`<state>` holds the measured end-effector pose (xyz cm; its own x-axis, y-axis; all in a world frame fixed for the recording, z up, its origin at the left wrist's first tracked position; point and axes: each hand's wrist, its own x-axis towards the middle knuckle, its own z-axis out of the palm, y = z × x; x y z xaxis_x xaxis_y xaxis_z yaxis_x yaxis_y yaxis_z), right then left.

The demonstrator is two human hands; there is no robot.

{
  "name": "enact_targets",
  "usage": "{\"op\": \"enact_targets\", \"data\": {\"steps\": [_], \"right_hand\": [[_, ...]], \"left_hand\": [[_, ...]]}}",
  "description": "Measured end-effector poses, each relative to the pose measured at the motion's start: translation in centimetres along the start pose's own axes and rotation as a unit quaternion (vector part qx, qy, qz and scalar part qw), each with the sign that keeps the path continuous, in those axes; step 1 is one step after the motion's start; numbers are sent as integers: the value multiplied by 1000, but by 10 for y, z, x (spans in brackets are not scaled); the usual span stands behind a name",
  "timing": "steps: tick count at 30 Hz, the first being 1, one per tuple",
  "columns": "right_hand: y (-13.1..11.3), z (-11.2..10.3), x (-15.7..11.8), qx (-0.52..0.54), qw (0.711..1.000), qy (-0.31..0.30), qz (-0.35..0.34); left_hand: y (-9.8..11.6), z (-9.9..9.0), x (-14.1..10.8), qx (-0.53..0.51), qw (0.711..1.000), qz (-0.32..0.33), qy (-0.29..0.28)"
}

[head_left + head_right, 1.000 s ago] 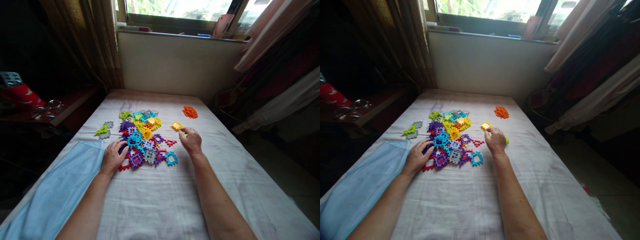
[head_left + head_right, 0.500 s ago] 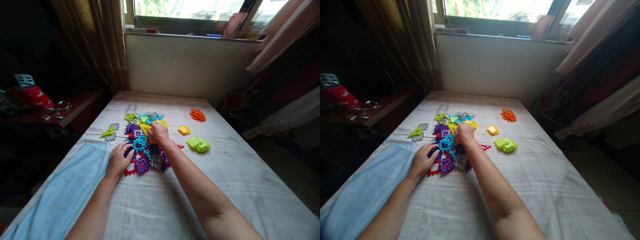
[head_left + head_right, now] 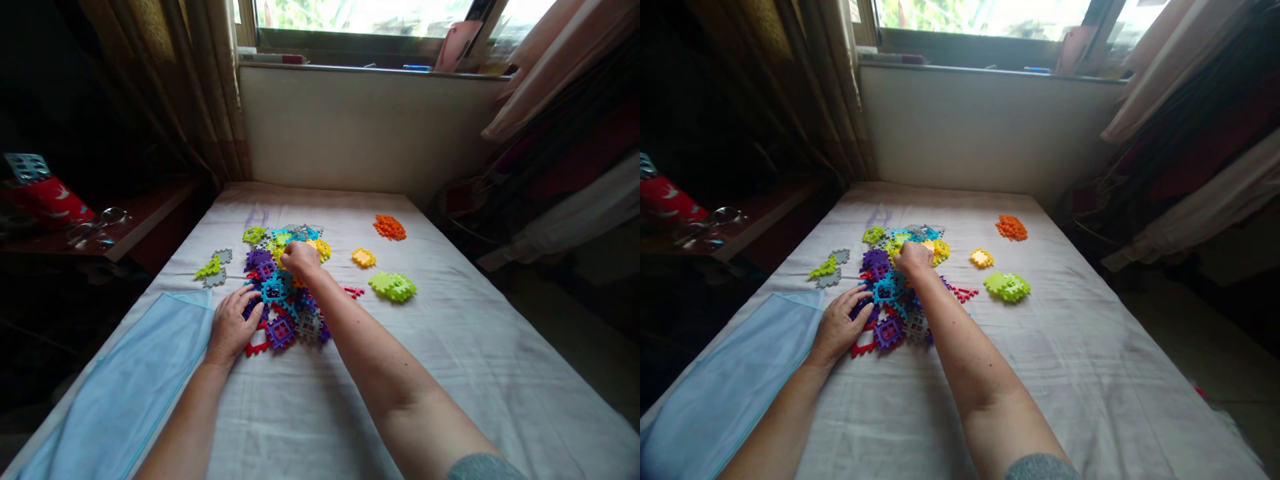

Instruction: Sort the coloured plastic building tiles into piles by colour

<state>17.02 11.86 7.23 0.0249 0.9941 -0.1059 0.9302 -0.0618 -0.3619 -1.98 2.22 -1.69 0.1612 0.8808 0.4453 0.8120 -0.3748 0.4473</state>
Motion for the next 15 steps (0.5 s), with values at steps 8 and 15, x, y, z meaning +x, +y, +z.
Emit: {"op": "enact_targets", "data": {"steps": [8, 15], "right_hand": [[68, -13, -19, 179, 977, 118, 12], [188, -37, -63, 272, 938, 213, 40]], "left_hand": [[-1, 1, 1, 6, 1000, -9, -3], [-3, 1, 2, 6, 1000, -4, -7]]}}
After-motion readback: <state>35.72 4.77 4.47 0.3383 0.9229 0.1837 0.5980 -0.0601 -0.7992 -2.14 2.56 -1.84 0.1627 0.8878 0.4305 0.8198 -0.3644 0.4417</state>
